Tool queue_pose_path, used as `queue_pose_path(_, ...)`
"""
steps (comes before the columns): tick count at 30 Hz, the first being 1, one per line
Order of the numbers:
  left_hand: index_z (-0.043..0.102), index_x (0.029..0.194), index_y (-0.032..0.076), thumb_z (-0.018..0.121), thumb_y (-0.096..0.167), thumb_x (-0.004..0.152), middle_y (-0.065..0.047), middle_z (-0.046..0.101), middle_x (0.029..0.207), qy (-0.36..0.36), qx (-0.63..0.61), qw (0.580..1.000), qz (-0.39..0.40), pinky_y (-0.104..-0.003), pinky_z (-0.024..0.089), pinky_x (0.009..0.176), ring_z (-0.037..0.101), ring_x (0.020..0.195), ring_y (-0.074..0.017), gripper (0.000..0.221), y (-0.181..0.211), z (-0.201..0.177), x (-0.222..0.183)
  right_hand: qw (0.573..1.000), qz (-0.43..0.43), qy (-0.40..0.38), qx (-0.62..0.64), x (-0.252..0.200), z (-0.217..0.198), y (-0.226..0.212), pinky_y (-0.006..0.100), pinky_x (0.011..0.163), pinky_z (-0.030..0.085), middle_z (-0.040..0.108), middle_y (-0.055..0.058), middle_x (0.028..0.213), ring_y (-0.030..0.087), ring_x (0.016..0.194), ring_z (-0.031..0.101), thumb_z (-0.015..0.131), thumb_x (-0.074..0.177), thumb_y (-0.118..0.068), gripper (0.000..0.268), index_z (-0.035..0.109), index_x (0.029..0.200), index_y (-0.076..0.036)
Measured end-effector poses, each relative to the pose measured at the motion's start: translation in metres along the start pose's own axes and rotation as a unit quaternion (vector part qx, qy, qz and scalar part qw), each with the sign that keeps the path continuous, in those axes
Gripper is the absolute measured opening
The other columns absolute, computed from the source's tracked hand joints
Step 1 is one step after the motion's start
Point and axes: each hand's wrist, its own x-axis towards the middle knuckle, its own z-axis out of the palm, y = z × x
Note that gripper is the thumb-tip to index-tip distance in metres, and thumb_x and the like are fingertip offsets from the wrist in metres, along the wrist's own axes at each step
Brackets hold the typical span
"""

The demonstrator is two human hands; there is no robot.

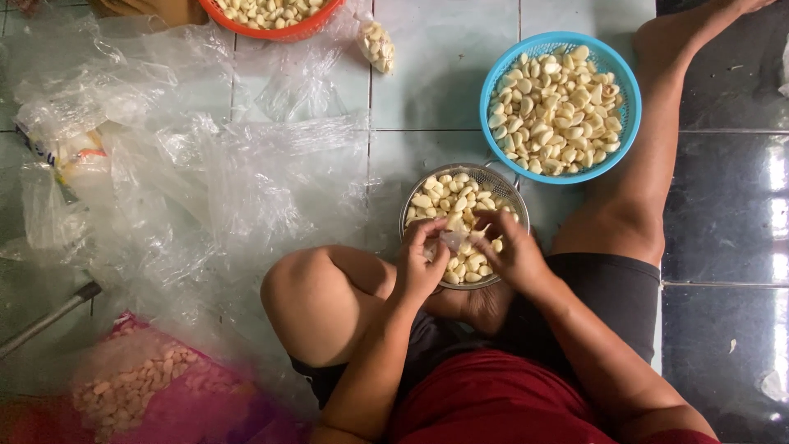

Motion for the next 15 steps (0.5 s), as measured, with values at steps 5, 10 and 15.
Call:
queue_pose_path(5,0.071,0.117,0.008,0.068,0.001,0.084,-0.012,0.071,0.097,0.003,-0.016,0.999,-0.047,-0.037,0.059,0.082,0.073,0.09,-0.0271,0.034,-0.01,0.005,-0.006,0.996,-0.088,-0.014,0.0,-0.007,0.021,0.003,0.042,0.071,0.059,0.068,0.009,0.102,0.029,0.075,0.075,0.079,0.09,-0.02,0.032,0.069,0.12,-0.013)
queue_pose_path(10,0.071,0.114,0.006,0.07,-0.002,0.083,-0.009,0.072,0.091,0.026,-0.07,0.994,-0.081,-0.033,0.06,0.078,0.075,0.083,-0.0202,0.032,-0.002,0.001,-0.007,0.996,-0.091,0.02,0.016,-0.006,0.025,0.007,0.037,0.07,0.059,0.065,0.008,0.102,0.026,0.072,0.074,0.08,0.092,-0.019,0.03,0.071,0.119,-0.011)
queue_pose_path(15,0.074,0.103,0.009,0.076,0.0,0.078,-0.006,0.073,0.086,0.033,-0.029,0.998,-0.05,-0.029,0.06,0.075,0.076,0.08,-0.0186,0.026,-0.002,0.001,-0.007,0.997,0.005,0.079,0.005,-0.014,0.029,0.016,0.045,0.07,0.055,0.059,0.014,0.095,0.032,0.073,0.072,0.086,0.088,-0.026,0.042,0.062,0.115,-0.005)
